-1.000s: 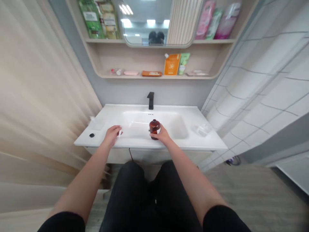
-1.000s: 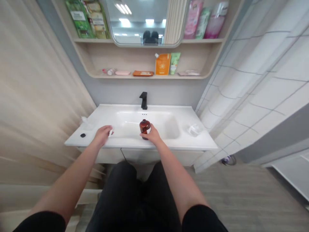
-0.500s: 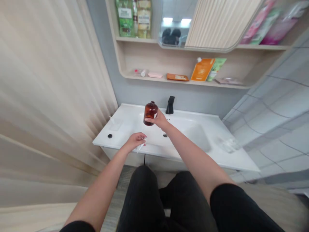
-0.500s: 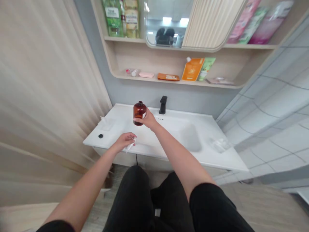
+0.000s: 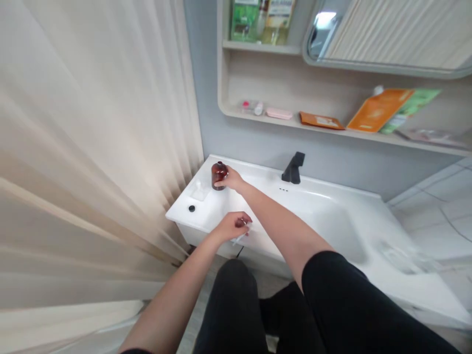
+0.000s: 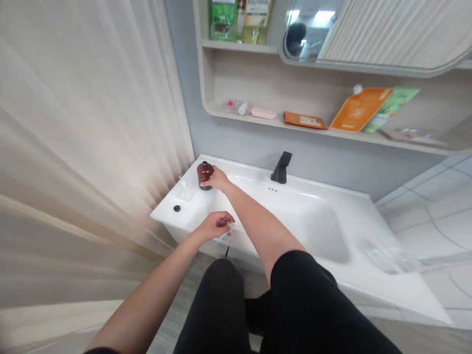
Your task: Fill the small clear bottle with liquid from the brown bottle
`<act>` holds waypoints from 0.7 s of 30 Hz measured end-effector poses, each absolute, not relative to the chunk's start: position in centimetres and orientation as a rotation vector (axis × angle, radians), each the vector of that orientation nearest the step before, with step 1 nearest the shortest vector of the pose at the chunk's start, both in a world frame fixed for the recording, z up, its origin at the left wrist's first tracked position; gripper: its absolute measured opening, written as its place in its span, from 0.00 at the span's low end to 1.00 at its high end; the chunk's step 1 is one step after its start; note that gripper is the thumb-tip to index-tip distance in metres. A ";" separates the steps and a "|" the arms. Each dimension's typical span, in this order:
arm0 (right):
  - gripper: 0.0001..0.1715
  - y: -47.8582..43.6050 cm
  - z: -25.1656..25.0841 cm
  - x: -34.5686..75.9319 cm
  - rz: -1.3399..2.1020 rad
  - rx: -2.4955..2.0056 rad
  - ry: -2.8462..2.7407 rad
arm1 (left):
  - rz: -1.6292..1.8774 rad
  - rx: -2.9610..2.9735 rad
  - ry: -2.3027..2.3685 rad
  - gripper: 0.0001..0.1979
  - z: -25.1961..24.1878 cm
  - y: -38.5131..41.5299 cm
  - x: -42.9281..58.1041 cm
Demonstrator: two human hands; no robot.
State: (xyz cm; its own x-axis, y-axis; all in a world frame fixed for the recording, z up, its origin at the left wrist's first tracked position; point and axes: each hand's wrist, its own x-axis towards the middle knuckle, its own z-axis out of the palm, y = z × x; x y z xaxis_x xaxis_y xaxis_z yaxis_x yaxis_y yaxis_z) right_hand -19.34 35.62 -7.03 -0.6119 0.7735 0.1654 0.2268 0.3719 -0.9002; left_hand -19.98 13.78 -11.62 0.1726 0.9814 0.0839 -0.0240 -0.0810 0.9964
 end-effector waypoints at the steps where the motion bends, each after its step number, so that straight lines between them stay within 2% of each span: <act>1: 0.52 35.8 -7.4 -19.6 1.210 -0.863 -2.072 | 1.147 1.346 1.034 0.14 -11.8 13.8 -20.0; 7: 0.57 36.4 -9.1 -20.9 1.233 -0.863 -2.094 | 1.174 1.364 1.040 0.14 -12.4 13.9 -20.0; 12: 0.57 36.7 -7.1 -18.7 1.294 -0.785 -2.115 | 1.156 1.326 1.047 0.15 -12.2 14.0 -20.1; 17: 0.43 34.4 -3.8 -5.3 1.170 -0.786 -1.940 | 1.165 1.293 1.100 0.19 -11.4 14.2 -19.9; 21: 0.31 27.9 -4.7 11.2 1.137 -0.972 -1.895 | 1.150 1.324 1.181 0.21 -10.9 14.1 -20.0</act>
